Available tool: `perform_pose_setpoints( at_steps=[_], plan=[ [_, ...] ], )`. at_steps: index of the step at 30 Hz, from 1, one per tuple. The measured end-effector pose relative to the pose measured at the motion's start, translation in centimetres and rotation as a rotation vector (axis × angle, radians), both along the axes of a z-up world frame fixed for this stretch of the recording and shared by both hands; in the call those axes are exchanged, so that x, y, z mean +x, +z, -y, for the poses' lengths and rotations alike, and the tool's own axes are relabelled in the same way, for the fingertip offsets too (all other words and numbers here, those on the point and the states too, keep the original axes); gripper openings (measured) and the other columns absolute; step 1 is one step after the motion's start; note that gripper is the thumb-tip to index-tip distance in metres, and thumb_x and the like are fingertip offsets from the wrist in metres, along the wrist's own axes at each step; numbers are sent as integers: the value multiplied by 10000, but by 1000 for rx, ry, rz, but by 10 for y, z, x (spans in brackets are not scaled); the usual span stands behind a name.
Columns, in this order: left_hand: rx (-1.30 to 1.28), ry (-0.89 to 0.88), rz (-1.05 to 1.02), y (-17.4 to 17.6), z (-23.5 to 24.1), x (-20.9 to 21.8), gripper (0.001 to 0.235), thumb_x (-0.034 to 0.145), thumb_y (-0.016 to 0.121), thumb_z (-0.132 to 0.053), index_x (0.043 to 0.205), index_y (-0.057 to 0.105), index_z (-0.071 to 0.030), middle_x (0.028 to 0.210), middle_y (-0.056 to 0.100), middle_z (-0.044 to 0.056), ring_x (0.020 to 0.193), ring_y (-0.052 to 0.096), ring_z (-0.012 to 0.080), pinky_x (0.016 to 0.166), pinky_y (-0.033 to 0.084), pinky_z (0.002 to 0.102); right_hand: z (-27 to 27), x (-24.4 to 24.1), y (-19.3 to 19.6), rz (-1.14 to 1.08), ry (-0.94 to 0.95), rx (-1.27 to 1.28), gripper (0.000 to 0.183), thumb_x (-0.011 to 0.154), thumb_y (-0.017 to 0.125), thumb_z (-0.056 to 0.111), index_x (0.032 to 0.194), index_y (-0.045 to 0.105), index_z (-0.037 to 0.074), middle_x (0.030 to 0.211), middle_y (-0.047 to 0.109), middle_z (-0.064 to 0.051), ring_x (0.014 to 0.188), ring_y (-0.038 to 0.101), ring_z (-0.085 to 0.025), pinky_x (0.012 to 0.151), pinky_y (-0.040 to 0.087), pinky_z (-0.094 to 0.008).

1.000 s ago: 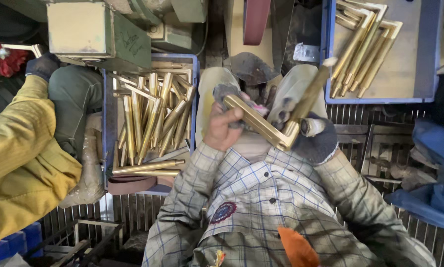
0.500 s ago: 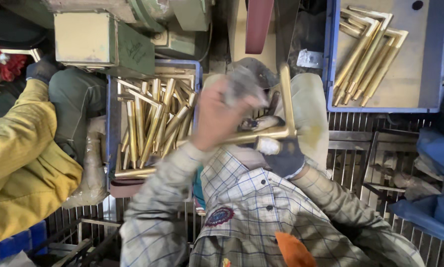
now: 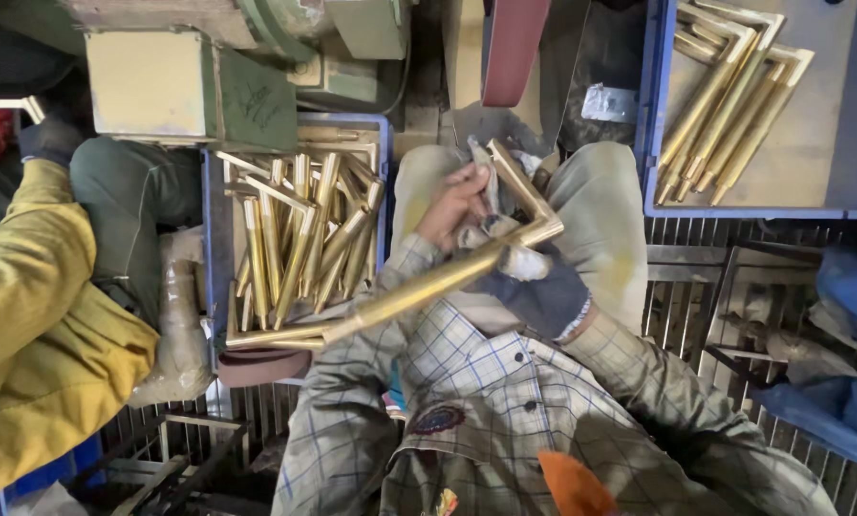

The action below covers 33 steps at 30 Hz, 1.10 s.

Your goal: The person holds L-shaped brass parts with gloved hands and applies them to a belt sander to polish the edges, then places the finished parts into a blue bin. They repeat this for multiple parts one by one.

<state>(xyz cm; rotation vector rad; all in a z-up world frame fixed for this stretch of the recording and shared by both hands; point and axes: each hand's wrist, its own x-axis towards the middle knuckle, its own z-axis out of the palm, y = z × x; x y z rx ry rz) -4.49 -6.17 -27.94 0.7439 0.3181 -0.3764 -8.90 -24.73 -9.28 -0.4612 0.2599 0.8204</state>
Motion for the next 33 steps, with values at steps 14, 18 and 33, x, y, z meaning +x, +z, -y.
perform_pose_setpoints(
  at_steps=[14,18,33],
  plan=[
    [550,-3,233,-52,-19,50,573,1064,607,-444,1468,554,-42,1479,570,104,1434,474,233,1230,341,411,-84,79,-63,-99,-214,-44,275,964,645,74,1222,641,-22,1182,675,-150,1127,672,-314,1065,558,-527],
    [535,16,154,-53,-5,55,555,1064,609,-421,1462,554,-37,1462,571,106,1415,475,238,1217,344,415,-87,87,-78,-80,-228,-76,283,974,648,84,1234,637,-28,1200,671,-159,1139,665,-324,1067,555,-550],
    [486,40,40,-61,-15,60,491,1066,616,-335,1437,556,-19,1399,575,115,1345,482,257,1166,355,430,-102,119,-117,289,-129,-283,324,971,653,20,1281,579,-42,1230,638,-146,1178,632,-289,1073,556,-557]
  ],
)
